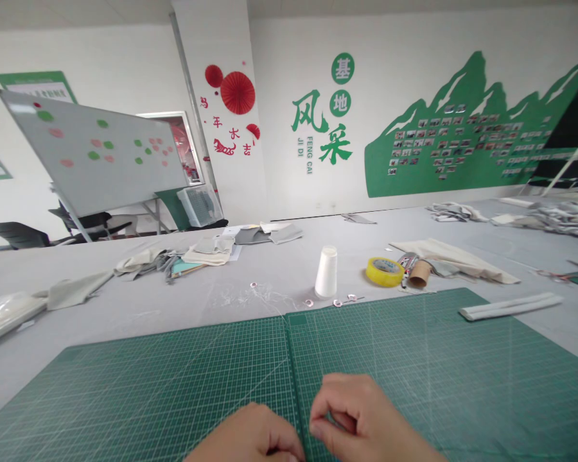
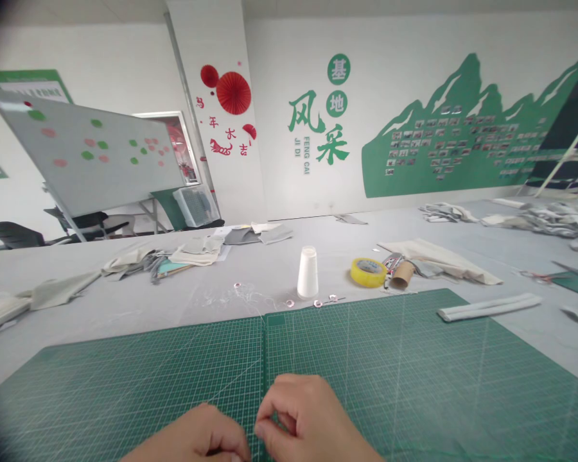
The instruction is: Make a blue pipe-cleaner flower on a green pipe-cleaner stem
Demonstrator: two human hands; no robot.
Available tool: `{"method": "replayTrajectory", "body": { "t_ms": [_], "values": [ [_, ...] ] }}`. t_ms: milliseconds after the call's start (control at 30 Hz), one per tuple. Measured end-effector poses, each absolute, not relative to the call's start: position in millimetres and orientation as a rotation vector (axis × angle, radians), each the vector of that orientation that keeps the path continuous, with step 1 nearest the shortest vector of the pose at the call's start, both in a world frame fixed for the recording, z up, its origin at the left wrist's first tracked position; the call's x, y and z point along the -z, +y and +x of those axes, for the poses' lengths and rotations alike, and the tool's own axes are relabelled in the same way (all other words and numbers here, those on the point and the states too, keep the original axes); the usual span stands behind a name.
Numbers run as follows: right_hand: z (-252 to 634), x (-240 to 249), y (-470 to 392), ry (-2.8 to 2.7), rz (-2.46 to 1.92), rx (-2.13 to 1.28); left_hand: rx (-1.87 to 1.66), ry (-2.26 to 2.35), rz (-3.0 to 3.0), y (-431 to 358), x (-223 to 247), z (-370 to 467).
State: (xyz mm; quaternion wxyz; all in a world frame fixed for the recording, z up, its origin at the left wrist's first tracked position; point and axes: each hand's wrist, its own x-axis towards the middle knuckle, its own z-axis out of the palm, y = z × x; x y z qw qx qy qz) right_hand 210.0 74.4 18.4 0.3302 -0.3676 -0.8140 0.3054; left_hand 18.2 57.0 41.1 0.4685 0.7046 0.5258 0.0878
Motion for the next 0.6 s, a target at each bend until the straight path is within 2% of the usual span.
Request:
{"method": "replayTrajectory", "body": {
  "t_ms": [133, 267, 600],
  "values": [
    [207.0, -13.5, 67.0, -2.224, -0.819, -0.337, -0.255, 1.239, 1.759, 65.1, -36.0, 16.2],
    [207.4, -10.7, 61.0, -2.183, -0.787, 0.126, -0.518, 1.234, 1.714, 72.9, -30.9, 10.8],
    [196.3, -0.5, 69.7, -1.968, -0.749, 0.260, -0.636, 1.075, 1.327, 77.4, -27.5, 6.8]
  ]
}}
